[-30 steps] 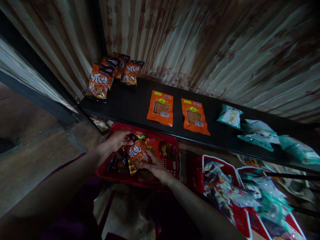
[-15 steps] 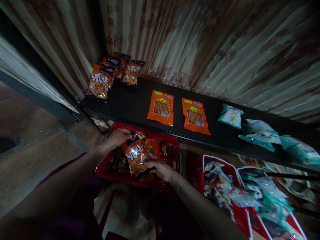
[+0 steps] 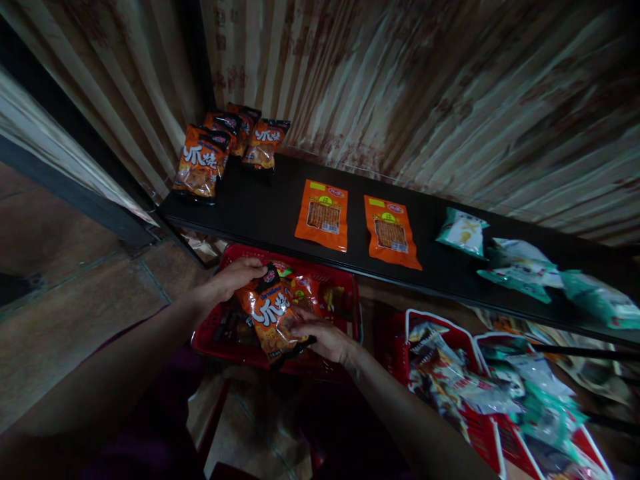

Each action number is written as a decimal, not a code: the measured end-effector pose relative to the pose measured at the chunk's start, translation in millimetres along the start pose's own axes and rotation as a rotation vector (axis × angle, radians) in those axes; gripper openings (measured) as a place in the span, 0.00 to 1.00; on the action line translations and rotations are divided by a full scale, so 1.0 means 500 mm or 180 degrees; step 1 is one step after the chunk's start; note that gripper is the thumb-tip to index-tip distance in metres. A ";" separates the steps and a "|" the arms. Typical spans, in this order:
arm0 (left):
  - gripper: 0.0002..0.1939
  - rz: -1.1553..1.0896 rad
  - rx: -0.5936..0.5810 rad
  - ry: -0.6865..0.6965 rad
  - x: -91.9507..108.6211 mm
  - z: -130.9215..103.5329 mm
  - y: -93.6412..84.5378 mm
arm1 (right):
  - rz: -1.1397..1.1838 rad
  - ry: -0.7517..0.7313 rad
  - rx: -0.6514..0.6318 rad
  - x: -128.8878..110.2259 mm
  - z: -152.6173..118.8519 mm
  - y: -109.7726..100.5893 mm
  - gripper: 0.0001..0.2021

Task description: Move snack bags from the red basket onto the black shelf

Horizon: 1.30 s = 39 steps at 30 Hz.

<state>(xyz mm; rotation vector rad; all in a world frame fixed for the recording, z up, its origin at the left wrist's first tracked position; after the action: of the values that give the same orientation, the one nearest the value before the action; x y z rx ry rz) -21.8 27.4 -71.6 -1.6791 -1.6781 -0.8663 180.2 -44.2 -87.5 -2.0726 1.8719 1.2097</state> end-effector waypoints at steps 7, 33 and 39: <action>0.09 -0.0080 0.0087 -0.0076 0.006 -0.002 0.005 | -0.0008 0.0004 -0.0023 0.002 0.002 0.007 0.25; 0.16 0.0281 0.0168 0.1159 0.069 -0.043 0.010 | 0.0133 -0.0740 0.0110 -0.035 -0.010 0.025 0.28; 0.17 -0.0634 0.0005 0.0756 0.061 -0.043 0.017 | 0.0416 -0.0866 0.0340 -0.049 -0.012 0.021 0.28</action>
<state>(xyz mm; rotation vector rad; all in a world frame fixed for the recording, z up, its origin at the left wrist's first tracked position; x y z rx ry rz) -14.4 28.7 -34.2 -1.3629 -1.6974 -1.1110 175.6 -30.5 -64.5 -1.6599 1.9197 1.3120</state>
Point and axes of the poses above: each hand's wrist, its own z-axis towards the middle knuckle, its own y-axis out of the palm, x = y × z, the point moved 3 cm from there along z, towards the middle knuckle, and after that the axes turned 8 degrees about x, right-handed, at the moved point
